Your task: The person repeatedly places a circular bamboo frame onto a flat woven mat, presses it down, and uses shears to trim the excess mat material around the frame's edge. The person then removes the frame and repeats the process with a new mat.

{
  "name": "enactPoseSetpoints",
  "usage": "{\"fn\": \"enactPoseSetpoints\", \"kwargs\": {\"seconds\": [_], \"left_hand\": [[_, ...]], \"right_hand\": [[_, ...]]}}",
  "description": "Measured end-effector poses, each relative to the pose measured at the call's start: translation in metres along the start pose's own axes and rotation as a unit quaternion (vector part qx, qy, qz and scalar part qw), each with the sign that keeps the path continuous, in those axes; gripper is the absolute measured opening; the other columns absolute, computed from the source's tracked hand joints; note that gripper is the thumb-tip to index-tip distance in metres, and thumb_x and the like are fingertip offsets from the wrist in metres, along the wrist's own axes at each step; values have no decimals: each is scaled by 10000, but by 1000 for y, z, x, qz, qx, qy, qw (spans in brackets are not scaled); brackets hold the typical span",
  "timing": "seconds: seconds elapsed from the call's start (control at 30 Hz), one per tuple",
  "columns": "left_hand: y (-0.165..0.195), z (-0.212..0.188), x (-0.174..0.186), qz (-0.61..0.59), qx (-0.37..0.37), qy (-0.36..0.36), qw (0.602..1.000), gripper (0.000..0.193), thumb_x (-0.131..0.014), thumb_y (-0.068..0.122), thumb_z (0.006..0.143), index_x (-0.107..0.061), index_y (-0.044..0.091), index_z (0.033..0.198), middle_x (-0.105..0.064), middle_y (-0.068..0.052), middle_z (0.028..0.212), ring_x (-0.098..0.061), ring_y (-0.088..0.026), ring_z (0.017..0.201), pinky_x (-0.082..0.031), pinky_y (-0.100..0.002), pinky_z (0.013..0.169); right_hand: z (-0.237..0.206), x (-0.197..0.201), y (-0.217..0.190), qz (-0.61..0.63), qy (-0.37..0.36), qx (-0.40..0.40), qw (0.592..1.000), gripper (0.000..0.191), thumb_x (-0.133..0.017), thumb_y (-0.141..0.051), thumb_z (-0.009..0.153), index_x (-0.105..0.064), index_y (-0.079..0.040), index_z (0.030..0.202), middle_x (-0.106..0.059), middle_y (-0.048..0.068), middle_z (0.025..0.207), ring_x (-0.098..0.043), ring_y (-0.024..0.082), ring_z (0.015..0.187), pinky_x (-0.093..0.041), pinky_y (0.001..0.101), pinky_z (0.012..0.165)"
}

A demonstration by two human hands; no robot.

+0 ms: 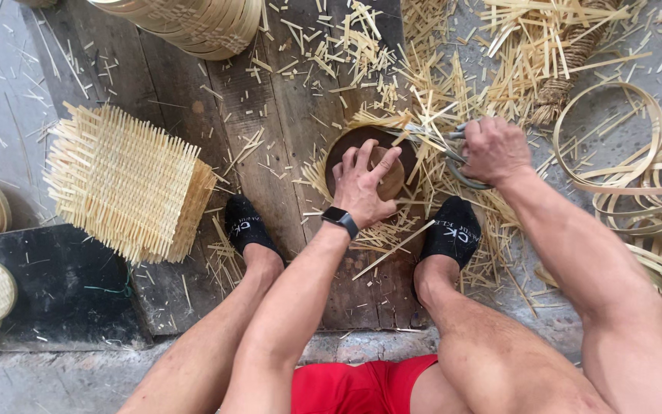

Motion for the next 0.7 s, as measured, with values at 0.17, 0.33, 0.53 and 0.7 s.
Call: {"fn": "enactPoseSetpoints", "kwargs": {"seconds": [0.17, 0.33, 0.53, 0.7], "left_hand": [[-2, 5, -3, 16, -36, -77, 996, 995, -875, 253, 517, -497, 375, 1430, -398, -77, 1488, -384, -370, 1349, -399, -551, 1059], [0, 9, 0, 19, -83, -118, 989, 1044, -873, 235, 476, -486, 364, 1437, -386, -81, 1498, -342, -367, 1384, -364, -568, 1112], [0, -1, 10, -73, 86, 73, 991, 1072, -924, 381, 516, -429, 277, 1462, -283, -198, 1479, -242, -471, 1364, -292, -679, 1045], [0, -1, -12, -19, 119, 52, 991, 890, -869, 364, 611, -521, 364, 1431, -366, -121, 1481, -336, -423, 1362, -371, -621, 1041]], "right_hand": [[-13, 26, 10, 74, 101, 23, 992, 257, -617, -300, 925, -635, -50, 867, -661, 135, 797, -639, 243, 707, -524, 370, 586], [4, 22, -13, -12, 64, 13, 998, 246, -614, -285, 795, -638, -57, 884, -640, 87, 760, -613, 184, 668, -530, 299, 601], [-5, 0, 5, 46, -74, -28, 996, 206, -542, -208, 1046, -642, -37, 989, -644, 114, 875, -615, 188, 752, -524, 327, 651], [-2, 46, -16, -49, 198, 28, 979, 398, -578, -444, 812, -646, -52, 818, -594, 74, 713, -581, 171, 634, -528, 282, 576]]}}
Point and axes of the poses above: each hand's wrist, its own z-axis towards the middle knuckle, its own x-axis out of the back of the hand, y = z × x, the point moved 8 cm from there along z, towards the middle knuckle
